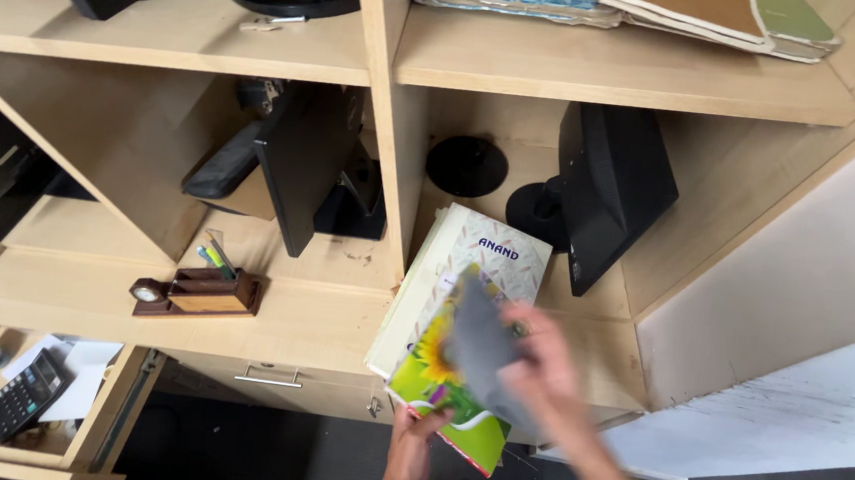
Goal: The person cleans various books and notebooks by wiping their covers and pages with a cloth before placing them onto shelves.
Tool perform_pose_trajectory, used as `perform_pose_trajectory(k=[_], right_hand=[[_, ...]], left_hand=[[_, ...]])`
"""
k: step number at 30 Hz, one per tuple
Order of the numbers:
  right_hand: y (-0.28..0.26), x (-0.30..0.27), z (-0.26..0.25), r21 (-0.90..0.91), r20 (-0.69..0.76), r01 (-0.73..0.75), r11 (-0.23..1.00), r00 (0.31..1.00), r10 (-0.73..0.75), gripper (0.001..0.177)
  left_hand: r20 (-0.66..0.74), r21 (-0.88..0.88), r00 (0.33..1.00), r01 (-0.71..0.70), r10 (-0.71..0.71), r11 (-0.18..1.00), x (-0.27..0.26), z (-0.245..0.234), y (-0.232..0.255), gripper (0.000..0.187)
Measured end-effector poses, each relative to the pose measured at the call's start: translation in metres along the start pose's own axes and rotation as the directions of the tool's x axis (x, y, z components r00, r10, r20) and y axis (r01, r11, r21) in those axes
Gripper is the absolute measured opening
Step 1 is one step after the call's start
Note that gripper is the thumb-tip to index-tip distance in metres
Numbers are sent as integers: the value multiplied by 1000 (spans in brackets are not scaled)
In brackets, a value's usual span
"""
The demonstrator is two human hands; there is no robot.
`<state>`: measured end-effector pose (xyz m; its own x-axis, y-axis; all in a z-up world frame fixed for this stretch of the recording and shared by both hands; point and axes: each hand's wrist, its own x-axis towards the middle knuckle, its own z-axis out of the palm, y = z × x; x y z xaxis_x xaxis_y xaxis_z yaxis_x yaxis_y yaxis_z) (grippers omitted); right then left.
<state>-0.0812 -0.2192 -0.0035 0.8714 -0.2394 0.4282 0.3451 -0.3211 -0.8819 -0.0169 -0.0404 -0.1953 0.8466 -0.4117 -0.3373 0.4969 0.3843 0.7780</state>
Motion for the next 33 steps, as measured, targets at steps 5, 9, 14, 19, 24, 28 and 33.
perform_pose_trajectory(k=[5, 9, 14, 19, 24, 28, 33], right_hand=[[-1, -19, 65, -525, 265, 271, 807, 953, -148, 55], [19, 2, 48, -728, 102, 111, 676, 993, -53, 58], [30, 26, 18, -510, -84, 41, 859, 992, -97, 43], [19, -3, 35, -406, -124, -52, 912, 992, 1, 42], [-13, -34, 59, -460, 84, 166, 872, 986, -143, 43], [-33, -34, 48, -472, 397, 329, 818, 908, -136, 76], [-18, -42, 30, -497, 538, 413, 763, 837, -103, 84]], left_hand=[[211, 55, 971, -127, 112, 990, -3, -21, 4, 66], [215, 68, 975, -66, 50, 996, -21, -20, 20, 66], [171, -14, 984, 44, -41, 999, -42, 9, 39, 73], [162, 31, 986, -44, 38, 999, -42, 19, 49, 66], [88, -99, 994, -58, 67, 993, -33, 18, 55, 47], [-10, -190, 997, -83, 83, 978, -32, 14, 55, 44], [-20, -288, 993, -113, 112, 951, -40, 20, 75, 44]])
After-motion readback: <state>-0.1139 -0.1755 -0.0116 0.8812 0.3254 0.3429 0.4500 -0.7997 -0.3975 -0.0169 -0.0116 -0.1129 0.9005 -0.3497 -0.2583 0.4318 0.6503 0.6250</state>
